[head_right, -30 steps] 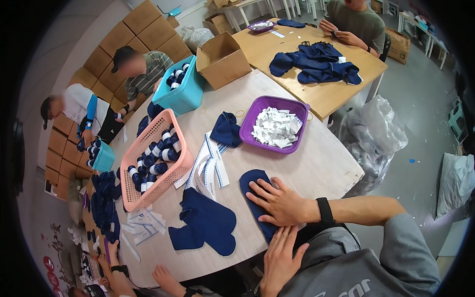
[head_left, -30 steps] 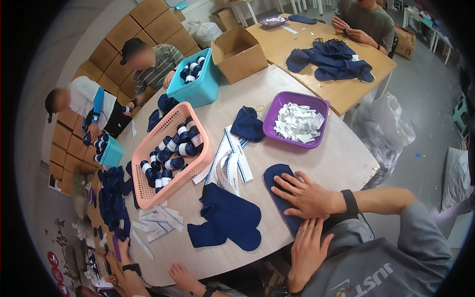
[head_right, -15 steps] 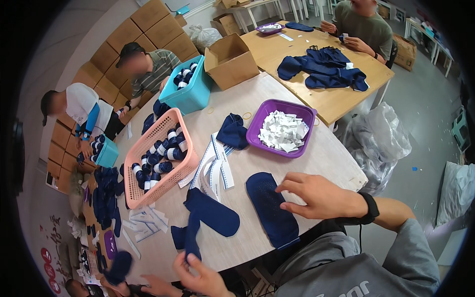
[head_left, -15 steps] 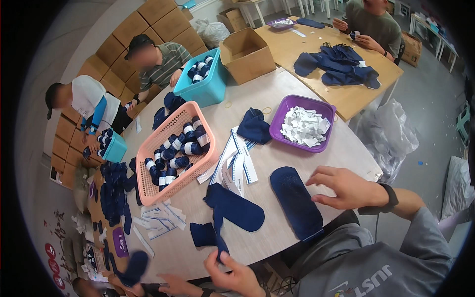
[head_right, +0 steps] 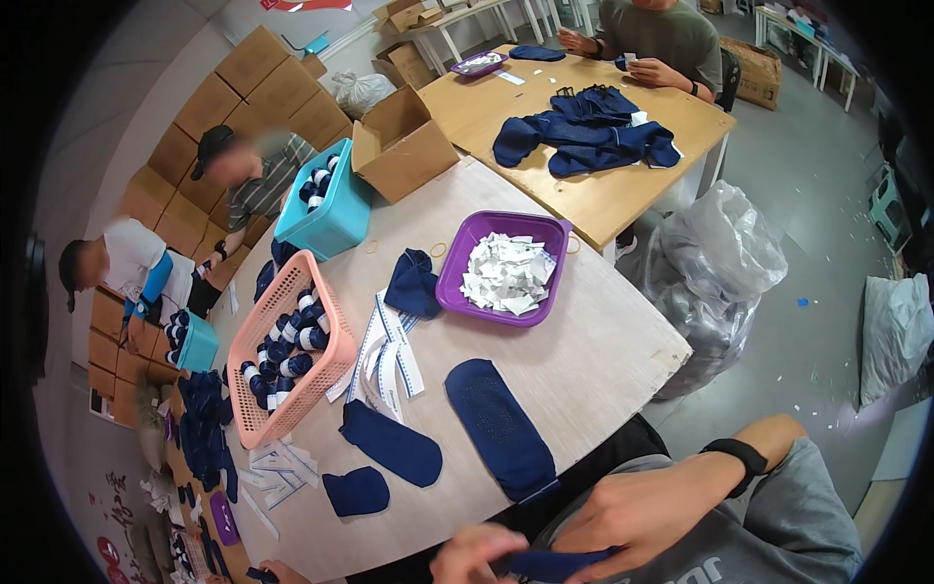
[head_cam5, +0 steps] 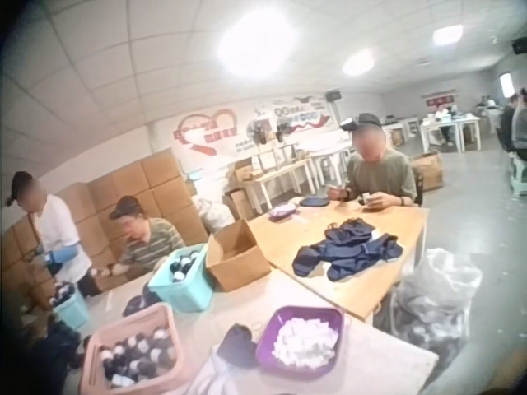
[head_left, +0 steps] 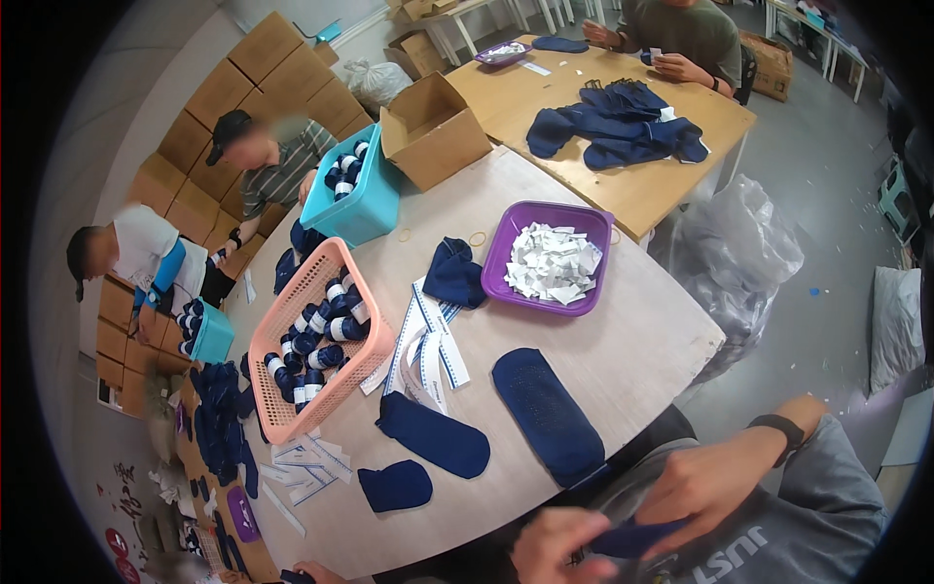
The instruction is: Attaching paper labels or elastic bands around individual pairs of socks in a workshop environment.
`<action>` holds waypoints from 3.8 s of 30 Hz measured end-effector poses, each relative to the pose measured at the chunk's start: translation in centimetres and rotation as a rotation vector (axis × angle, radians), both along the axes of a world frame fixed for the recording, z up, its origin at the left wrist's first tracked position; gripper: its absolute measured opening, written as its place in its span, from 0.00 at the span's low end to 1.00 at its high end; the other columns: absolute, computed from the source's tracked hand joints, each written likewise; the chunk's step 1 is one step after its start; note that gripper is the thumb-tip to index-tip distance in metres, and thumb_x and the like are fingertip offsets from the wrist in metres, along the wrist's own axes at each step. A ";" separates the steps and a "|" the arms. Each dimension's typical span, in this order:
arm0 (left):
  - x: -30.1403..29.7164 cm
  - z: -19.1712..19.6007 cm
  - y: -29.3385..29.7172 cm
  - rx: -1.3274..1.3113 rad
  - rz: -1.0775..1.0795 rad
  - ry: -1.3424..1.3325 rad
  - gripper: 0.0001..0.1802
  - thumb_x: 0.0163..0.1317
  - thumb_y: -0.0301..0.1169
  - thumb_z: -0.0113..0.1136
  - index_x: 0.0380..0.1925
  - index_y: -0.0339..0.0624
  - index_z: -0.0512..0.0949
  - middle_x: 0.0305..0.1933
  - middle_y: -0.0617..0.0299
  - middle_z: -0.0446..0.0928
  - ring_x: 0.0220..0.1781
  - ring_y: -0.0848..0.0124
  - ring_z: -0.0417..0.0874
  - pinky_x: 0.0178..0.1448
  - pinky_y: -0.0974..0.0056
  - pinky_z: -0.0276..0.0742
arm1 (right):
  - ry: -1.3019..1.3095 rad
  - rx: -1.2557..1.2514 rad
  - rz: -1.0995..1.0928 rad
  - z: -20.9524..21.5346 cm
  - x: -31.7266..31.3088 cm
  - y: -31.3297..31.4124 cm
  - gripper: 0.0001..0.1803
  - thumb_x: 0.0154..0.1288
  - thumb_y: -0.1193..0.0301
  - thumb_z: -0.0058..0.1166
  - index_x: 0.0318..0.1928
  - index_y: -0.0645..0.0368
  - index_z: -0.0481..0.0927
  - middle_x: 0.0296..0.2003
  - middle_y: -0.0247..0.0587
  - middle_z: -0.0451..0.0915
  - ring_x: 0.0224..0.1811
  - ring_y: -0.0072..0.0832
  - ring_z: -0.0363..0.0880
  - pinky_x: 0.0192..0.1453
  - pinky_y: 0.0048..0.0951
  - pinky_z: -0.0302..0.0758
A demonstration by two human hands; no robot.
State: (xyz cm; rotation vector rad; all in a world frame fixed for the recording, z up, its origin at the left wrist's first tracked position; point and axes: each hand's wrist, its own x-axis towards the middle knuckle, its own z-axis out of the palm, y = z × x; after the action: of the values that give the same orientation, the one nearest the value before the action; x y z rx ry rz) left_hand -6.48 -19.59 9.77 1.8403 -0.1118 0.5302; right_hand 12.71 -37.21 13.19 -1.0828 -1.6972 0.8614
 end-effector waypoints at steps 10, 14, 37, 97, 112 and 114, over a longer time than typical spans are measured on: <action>2.9 -10.4 3.4 0.765 0.193 0.479 0.38 0.70 0.49 0.64 0.73 0.40 0.69 0.79 0.43 0.64 0.81 0.48 0.63 0.83 0.45 0.54 | 0.247 -0.346 0.080 1.8 2.7 0.2 0.22 0.68 0.64 0.69 0.52 0.67 0.77 0.36 0.51 0.82 0.35 0.42 0.83 0.38 0.37 0.76; 2.2 -9.0 4.8 0.714 0.152 0.491 0.39 0.65 0.47 0.69 0.71 0.37 0.72 0.78 0.42 0.65 0.81 0.46 0.63 0.83 0.45 0.54 | -0.169 -0.321 -0.465 -2.5 5.6 3.8 0.27 0.70 0.57 0.66 0.58 0.65 0.74 0.40 0.51 0.82 0.36 0.47 0.84 0.42 0.43 0.80; 5.7 -9.6 -1.0 0.639 0.093 0.275 0.32 0.67 0.45 0.67 0.65 0.37 0.76 0.68 0.46 0.76 0.73 0.48 0.74 0.75 0.47 0.67 | -0.989 -0.021 -0.677 -12.8 5.4 10.5 0.38 0.71 0.49 0.57 0.73 0.59 0.68 0.73 0.52 0.65 0.74 0.43 0.64 0.70 0.47 0.66; 8.7 -9.0 8.5 0.904 0.253 0.450 0.31 0.76 0.45 0.53 0.74 0.43 0.69 0.81 0.42 0.60 0.83 0.43 0.56 0.85 0.40 0.44 | -0.826 -0.484 -0.774 -10.2 8.3 11.5 0.19 0.66 0.62 0.63 0.49 0.63 0.80 0.49 0.51 0.82 0.49 0.46 0.84 0.47 0.47 0.81; 2.7 -13.1 -4.8 0.858 0.385 -0.022 0.13 0.62 0.23 0.62 0.46 0.43 0.86 0.46 0.62 0.85 0.51 0.65 0.86 0.62 0.57 0.78 | -0.618 -0.653 -0.852 -12.5 9.7 13.0 0.18 0.61 0.62 0.66 0.45 0.60 0.79 0.36 0.52 0.86 0.44 0.49 0.86 0.43 0.46 0.81; 2.2 -12.0 -4.2 0.809 0.388 -0.031 0.13 0.61 0.22 0.63 0.45 0.43 0.87 0.46 0.62 0.86 0.51 0.65 0.86 0.62 0.57 0.78 | -0.500 -0.692 -0.796 -12.4 10.0 13.0 0.14 0.59 0.64 0.66 0.42 0.59 0.83 0.36 0.48 0.86 0.44 0.45 0.87 0.46 0.42 0.81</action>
State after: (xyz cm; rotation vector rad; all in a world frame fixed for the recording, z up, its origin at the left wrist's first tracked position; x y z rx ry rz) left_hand -4.32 -23.82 -2.25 2.6685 0.0205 0.8671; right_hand 22.74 -24.23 0.82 -2.3886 -1.1231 0.6708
